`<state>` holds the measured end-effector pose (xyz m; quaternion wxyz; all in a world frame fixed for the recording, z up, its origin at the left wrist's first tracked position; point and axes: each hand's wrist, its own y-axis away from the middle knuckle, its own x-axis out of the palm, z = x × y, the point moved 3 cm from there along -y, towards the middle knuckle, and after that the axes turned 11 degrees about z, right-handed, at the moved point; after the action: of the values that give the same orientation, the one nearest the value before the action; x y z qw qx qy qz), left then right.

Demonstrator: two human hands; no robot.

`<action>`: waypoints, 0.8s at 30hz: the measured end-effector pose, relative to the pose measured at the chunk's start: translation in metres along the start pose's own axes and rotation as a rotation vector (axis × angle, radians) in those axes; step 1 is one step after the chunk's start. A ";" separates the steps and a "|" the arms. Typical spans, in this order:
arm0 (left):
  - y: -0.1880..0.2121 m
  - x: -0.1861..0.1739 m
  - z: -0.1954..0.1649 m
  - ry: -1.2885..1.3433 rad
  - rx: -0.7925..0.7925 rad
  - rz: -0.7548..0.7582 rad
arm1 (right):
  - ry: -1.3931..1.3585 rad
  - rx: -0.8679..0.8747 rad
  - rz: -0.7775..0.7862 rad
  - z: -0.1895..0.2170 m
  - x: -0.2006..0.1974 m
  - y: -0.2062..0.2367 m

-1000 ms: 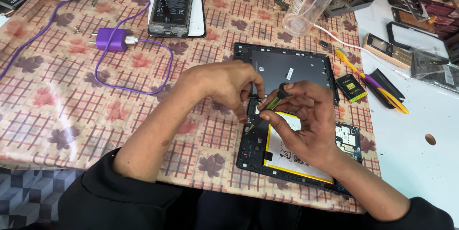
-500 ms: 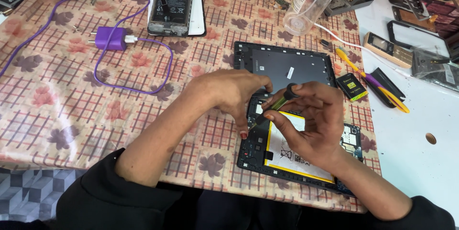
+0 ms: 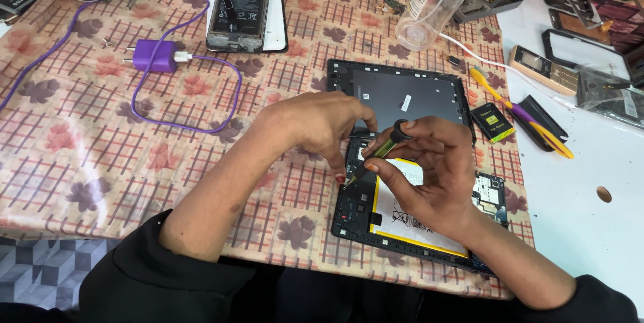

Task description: The person uses a screwdriver to remove screws from the back of a disassembled tablet. They then use a plastic pry tool to detach the motherboard from the device chassis.

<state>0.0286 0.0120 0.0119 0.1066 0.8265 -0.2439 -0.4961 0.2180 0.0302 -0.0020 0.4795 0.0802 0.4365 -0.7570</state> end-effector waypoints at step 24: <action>0.004 -0.001 0.000 -0.025 -0.050 -0.037 | -0.110 0.000 0.307 0.006 0.018 -0.014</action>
<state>0.0268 0.0087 0.0147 0.1147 0.8216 -0.2176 -0.5143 0.1992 0.0163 0.0006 0.6129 0.1042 0.3922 -0.6781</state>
